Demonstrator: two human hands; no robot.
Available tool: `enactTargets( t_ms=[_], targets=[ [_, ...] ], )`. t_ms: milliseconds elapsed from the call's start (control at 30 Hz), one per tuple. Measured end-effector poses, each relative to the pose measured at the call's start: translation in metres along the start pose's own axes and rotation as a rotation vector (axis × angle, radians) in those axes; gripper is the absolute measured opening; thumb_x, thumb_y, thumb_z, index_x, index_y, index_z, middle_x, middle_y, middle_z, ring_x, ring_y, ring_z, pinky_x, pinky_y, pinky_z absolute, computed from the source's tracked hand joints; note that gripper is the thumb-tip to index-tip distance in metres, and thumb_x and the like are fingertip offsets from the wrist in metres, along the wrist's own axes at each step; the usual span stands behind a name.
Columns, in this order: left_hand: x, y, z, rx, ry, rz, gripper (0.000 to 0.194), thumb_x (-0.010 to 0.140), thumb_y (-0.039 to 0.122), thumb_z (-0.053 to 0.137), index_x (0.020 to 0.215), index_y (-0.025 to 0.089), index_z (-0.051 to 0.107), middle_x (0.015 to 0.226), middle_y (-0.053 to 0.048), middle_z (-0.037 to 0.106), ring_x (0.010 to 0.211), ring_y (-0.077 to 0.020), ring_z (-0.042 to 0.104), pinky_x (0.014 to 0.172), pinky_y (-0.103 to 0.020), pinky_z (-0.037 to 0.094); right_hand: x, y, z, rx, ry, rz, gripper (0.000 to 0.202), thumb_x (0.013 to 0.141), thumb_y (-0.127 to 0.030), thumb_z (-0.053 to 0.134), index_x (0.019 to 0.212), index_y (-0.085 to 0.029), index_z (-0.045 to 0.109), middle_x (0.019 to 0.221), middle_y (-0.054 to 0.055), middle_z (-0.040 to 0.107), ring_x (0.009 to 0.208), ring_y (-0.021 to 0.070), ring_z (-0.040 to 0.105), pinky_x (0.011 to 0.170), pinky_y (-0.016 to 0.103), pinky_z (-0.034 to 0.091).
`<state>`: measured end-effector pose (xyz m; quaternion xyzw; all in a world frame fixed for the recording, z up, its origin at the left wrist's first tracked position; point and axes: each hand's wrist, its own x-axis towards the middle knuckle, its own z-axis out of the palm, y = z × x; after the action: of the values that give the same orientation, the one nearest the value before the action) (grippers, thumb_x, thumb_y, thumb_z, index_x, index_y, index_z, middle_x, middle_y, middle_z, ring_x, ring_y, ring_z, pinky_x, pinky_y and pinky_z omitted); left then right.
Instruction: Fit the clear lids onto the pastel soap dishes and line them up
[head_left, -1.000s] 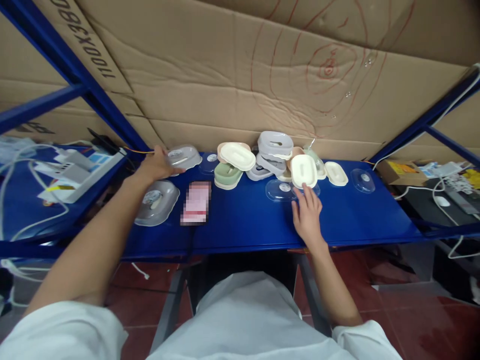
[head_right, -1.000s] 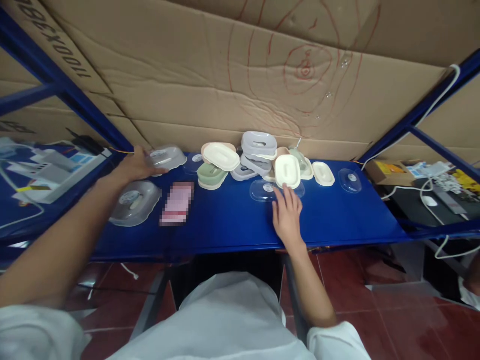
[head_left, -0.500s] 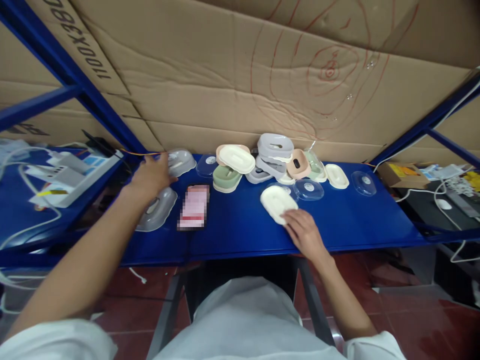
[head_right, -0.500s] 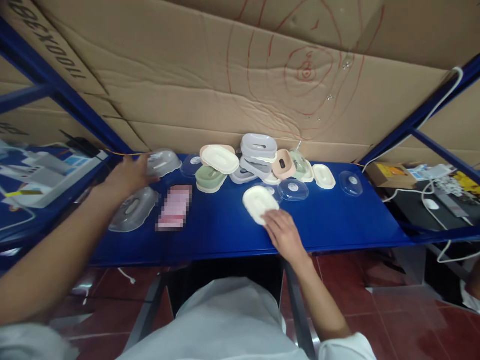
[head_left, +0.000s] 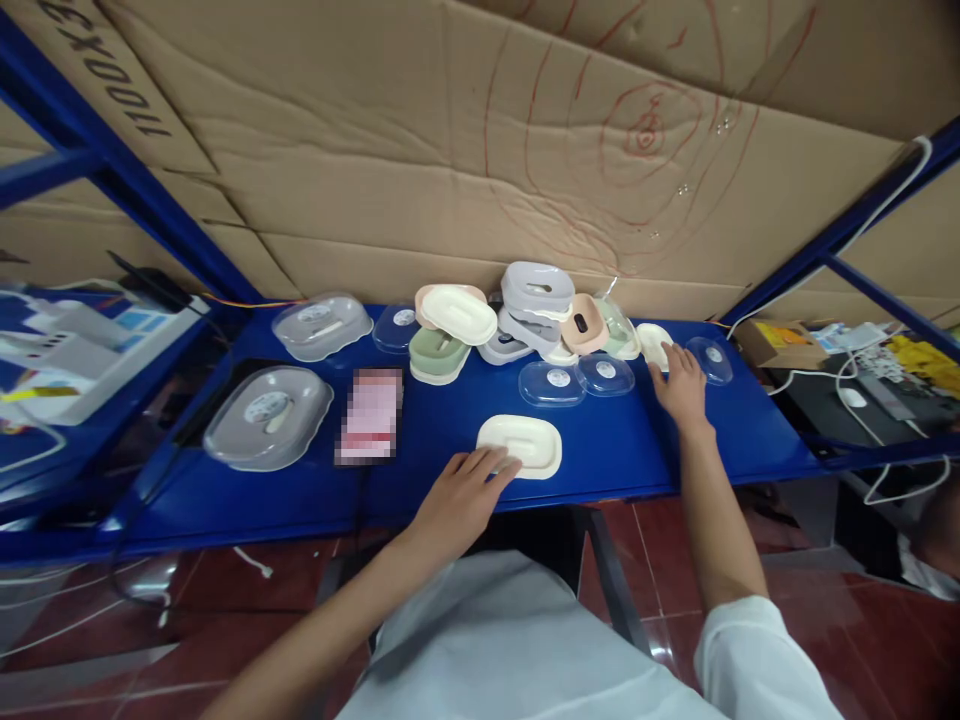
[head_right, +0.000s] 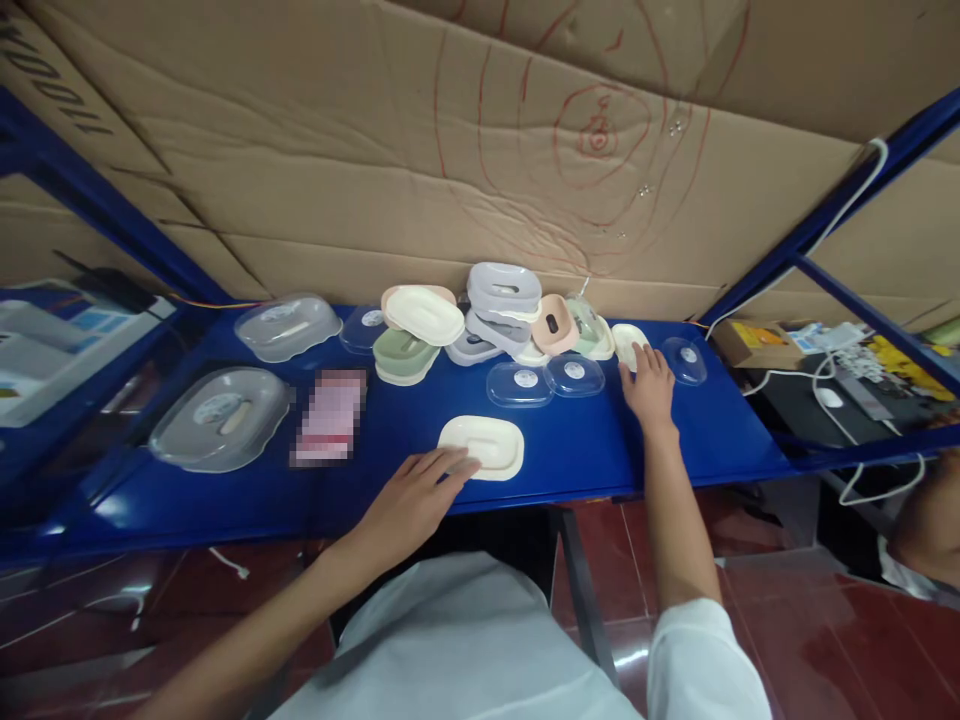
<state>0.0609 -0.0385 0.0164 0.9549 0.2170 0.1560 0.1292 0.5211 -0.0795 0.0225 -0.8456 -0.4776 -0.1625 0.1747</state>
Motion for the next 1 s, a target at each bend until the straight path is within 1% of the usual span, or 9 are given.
enactTargets(
  t_ms=[100,200,433,533,667,733,800,900,1000],
  targets=[
    [-0.003,-0.001,-0.004,-0.064,0.056,0.002,0.04,0.104,0.01,0.045,0.133,0.026,0.068,0.139,-0.01,0.071,0.13,-0.028,0.065,0.106,-0.048,0.054,0.012,0.013,0.013,-0.055,-0.097,0.046,0.051,0.099,-0.045,0.055,0.136,-0.012,0.069,0.133,0.025,0.071,0.128,0.0401,0.059,0.105,0.058,0.048],
    [-0.005,-0.001,-0.003,-0.098,0.1,-0.026,0.028,0.106,0.016,0.049,0.12,0.024,0.072,0.136,-0.011,0.07,0.128,-0.0285,0.065,0.107,-0.049,0.053,0.004,0.016,0.015,-0.046,-0.111,0.024,0.043,0.1,-0.042,0.054,0.128,-0.015,0.074,0.128,0.021,0.073,0.118,0.0354,0.064,0.101,0.05,0.05],
    [-0.003,-0.005,0.007,-0.11,0.204,-0.077,0.018,0.102,0.016,0.055,0.11,0.022,0.069,0.154,-0.015,0.055,0.149,-0.0332,0.051,0.118,-0.053,0.051,-0.02,0.018,-0.004,-0.066,-0.102,0.006,0.046,0.102,-0.055,0.053,0.102,-0.015,0.074,0.109,0.019,0.075,0.104,0.0336,0.068,0.095,0.046,0.051],
    [-0.003,-0.007,0.011,-0.12,0.221,-0.094,0.019,0.102,0.017,0.055,0.113,0.023,0.069,0.154,-0.014,0.055,0.149,-0.0328,0.051,0.118,-0.053,0.052,-0.014,0.005,-0.013,0.0,0.005,-0.033,0.052,0.104,-0.059,0.048,0.117,-0.015,0.072,0.118,0.02,0.073,0.114,0.0358,0.067,0.104,0.051,0.049],
    [-0.003,-0.009,0.011,-0.137,0.216,-0.103,0.018,0.103,0.019,0.056,0.114,0.023,0.069,0.153,-0.013,0.056,0.148,-0.0323,0.052,0.118,-0.052,0.051,0.02,-0.035,-0.01,0.255,0.067,-0.133,0.07,0.103,-0.066,0.05,0.15,-0.015,0.055,0.15,0.021,0.06,0.139,0.0337,0.057,0.114,0.048,0.048],
    [-0.003,-0.01,0.011,-0.146,0.22,-0.103,0.017,0.103,0.019,0.057,0.114,0.023,0.07,0.153,-0.013,0.057,0.147,-0.0319,0.054,0.118,-0.052,0.052,0.042,-0.057,-0.002,0.32,0.041,-0.098,0.078,0.098,-0.071,0.054,0.154,-0.017,0.053,0.158,0.021,0.054,0.144,0.0341,0.053,0.117,0.049,0.047],
    [-0.004,-0.011,0.011,-0.151,0.231,-0.1,0.017,0.103,0.02,0.058,0.114,0.023,0.07,0.152,-0.013,0.058,0.146,-0.0312,0.055,0.117,-0.052,0.053,0.061,-0.071,0.008,0.376,-0.002,-0.03,0.079,0.094,-0.074,0.058,0.148,-0.016,0.059,0.151,0.02,0.061,0.139,0.035,0.058,0.115,0.05,0.048],
    [-0.005,-0.011,0.012,-0.156,0.247,-0.099,0.016,0.103,0.02,0.059,0.114,0.024,0.071,0.152,-0.012,0.058,0.146,-0.0308,0.054,0.117,-0.051,0.053,0.076,-0.067,0.017,0.467,0.015,0.084,0.072,0.093,-0.072,0.058,0.136,-0.015,0.069,0.133,0.019,0.073,0.123,0.0336,0.068,0.11,0.049,0.051],
    [-0.006,-0.011,0.013,-0.16,0.254,-0.105,0.016,0.103,0.02,0.059,0.114,0.023,0.071,0.151,-0.012,0.059,0.146,-0.0308,0.055,0.117,-0.051,0.053,0.078,-0.034,0.021,0.407,0.115,0.162,0.064,0.094,-0.063,0.058,0.135,-0.014,0.067,0.133,0.02,0.072,0.125,0.034,0.066,0.111,0.051,0.05]
  ],
)
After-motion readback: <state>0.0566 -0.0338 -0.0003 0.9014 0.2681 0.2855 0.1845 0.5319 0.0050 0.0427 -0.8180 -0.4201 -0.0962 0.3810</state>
